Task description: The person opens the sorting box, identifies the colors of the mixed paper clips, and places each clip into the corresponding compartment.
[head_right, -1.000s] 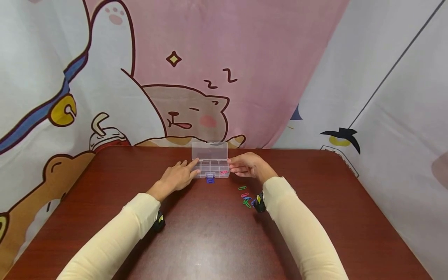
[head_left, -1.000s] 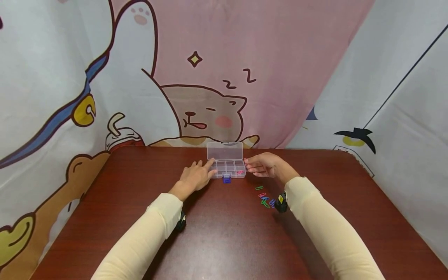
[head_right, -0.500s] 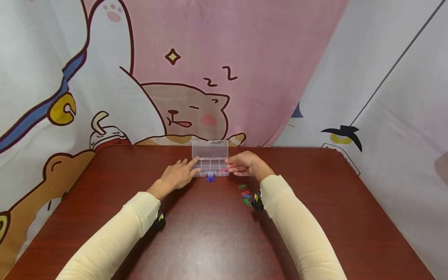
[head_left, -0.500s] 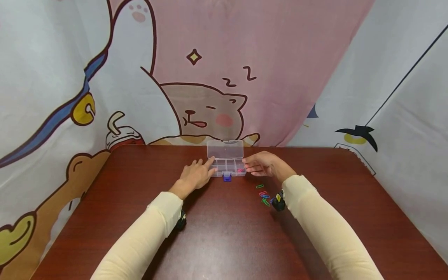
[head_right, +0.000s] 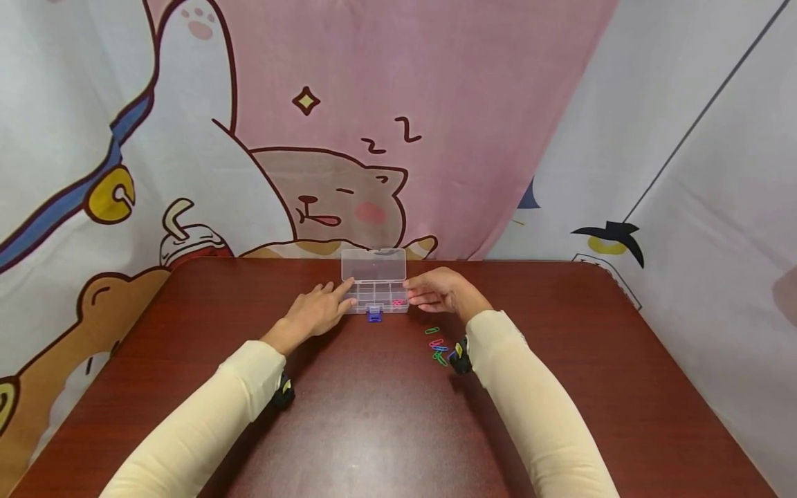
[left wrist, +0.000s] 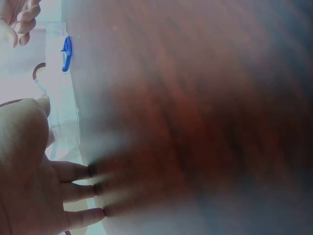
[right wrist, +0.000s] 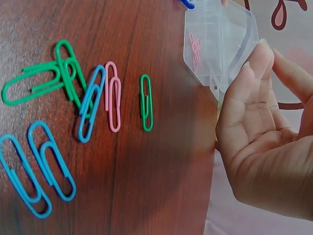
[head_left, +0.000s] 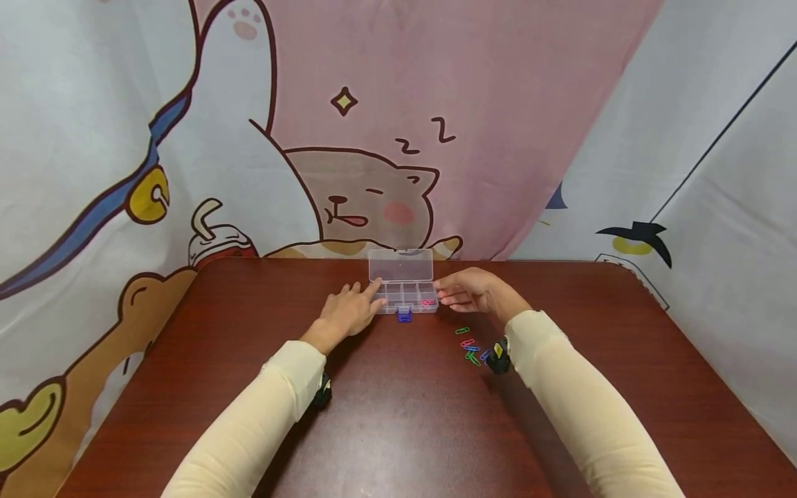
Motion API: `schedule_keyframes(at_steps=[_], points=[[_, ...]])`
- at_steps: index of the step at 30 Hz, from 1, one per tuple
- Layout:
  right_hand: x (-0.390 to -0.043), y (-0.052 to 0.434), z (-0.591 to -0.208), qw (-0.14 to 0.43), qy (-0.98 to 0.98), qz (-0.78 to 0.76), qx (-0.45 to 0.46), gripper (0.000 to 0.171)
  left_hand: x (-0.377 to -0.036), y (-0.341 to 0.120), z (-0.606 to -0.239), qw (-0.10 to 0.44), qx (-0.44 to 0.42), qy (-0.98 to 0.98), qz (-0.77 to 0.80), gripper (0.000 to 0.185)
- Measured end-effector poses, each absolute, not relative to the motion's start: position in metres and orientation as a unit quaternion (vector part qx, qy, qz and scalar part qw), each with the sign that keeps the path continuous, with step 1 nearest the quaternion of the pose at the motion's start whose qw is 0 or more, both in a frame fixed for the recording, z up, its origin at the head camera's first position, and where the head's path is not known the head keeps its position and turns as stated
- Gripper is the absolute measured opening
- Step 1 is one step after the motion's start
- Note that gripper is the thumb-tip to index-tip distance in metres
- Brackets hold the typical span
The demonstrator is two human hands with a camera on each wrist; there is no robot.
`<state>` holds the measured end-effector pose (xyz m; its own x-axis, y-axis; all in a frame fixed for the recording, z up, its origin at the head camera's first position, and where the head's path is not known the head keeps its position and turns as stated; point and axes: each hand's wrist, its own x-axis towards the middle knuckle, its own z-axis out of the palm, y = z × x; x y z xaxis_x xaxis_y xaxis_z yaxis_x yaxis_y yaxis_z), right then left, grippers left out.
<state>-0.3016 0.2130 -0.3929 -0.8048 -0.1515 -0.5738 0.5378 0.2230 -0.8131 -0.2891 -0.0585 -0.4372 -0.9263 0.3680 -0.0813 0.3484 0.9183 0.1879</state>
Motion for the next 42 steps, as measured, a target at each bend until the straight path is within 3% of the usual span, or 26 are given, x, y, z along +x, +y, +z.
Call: schedule_keyframes(at_steps=[23,33,42], points=[[-0.289,0.246,-0.404,0.278,0.798,-0.524,0.112,0.041,-0.289,-0.059,-0.439,0.053,0.187,0.978,0.079,0.061],[-0.281,0.253,-0.411,0.318,0.836,-0.439,0.085,0.019,-0.289,-0.059,-0.44,0.054,0.188,0.978,0.077,0.061],[-0.275,0.254,-0.415,0.318,0.855,-0.402,0.079,0.016,-0.289,-0.059,-0.44,0.053,0.187,0.978,0.075,0.061]])
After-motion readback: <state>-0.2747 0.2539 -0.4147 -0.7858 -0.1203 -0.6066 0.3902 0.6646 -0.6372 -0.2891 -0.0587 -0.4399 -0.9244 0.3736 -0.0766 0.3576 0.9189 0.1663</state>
